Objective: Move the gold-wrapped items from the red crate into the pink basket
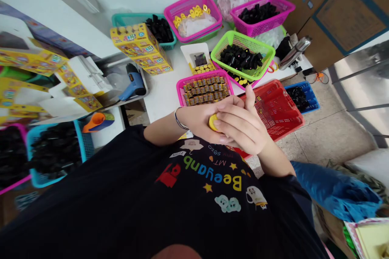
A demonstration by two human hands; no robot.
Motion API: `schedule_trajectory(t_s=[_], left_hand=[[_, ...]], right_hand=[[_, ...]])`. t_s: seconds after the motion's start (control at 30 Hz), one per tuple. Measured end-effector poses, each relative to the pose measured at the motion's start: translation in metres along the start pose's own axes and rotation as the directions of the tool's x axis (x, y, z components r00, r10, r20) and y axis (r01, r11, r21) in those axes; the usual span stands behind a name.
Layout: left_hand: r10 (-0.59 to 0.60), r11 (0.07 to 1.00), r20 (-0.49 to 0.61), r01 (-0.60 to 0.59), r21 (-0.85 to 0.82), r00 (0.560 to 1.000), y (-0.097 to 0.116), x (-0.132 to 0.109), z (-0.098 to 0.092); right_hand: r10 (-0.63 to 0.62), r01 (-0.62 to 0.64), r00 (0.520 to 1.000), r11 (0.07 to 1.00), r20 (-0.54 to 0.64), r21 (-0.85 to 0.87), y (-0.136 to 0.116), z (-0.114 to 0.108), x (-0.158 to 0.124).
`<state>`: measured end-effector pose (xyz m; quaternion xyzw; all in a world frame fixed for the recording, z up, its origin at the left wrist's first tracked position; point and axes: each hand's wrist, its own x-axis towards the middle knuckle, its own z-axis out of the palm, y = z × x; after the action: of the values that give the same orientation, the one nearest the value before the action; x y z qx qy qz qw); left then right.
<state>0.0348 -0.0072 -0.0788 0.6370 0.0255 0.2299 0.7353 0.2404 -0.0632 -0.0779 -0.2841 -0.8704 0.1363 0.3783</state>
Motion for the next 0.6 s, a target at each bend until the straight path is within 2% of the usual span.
schedule_trajectory(t_s=[0.1,0.17,0.27,0.33,0.37,0.4,0.47,0.6], left_hand=[[0.017,0.989,-0.130,0.002,0.150,0.991,-0.002,-0.004,-0.011],[0.000,0.979,-0.159,0.033,0.203,0.987,-0.003,-0.008,-0.020],[0.035,0.970,-0.153,0.004,0.241,0.988,-0.011,-0.014,-0.037],[0.076,0.951,-0.218,-0.005,0.309,0.973,-0.023,-0.020,-0.049],[0.069,0.936,-0.275,0.033,0.350,0.959,-0.032,-0.024,-0.054],[0.032,0.921,-0.335,0.102,0.376,0.942,-0.042,-0.029,-0.059],[-0.117,0.894,-0.414,0.277,0.351,0.903,-0.068,-0.042,-0.067],[-0.455,0.847,-0.358,0.520,0.108,0.816,-0.127,-0.068,-0.071]], right_hand=[[-0.187,0.180,0.981,0.978,-0.060,-0.104,0.012,0.011,0.009],[-0.233,0.217,0.969,0.964,-0.089,-0.154,0.019,0.019,0.015],[-0.201,0.177,0.968,0.971,-0.152,-0.158,0.030,0.032,0.021],[-0.099,0.076,0.981,0.987,-0.169,-0.141,0.041,0.043,0.019],[-0.038,0.018,0.988,0.991,-0.150,-0.133,0.048,0.050,0.016],[0.025,-0.039,0.994,0.992,-0.108,-0.124,0.057,0.057,0.011],[0.125,-0.123,0.992,0.989,0.021,-0.083,0.074,0.074,-0.003],[0.247,-0.279,0.938,0.955,0.242,0.105,0.097,0.114,-0.036]])
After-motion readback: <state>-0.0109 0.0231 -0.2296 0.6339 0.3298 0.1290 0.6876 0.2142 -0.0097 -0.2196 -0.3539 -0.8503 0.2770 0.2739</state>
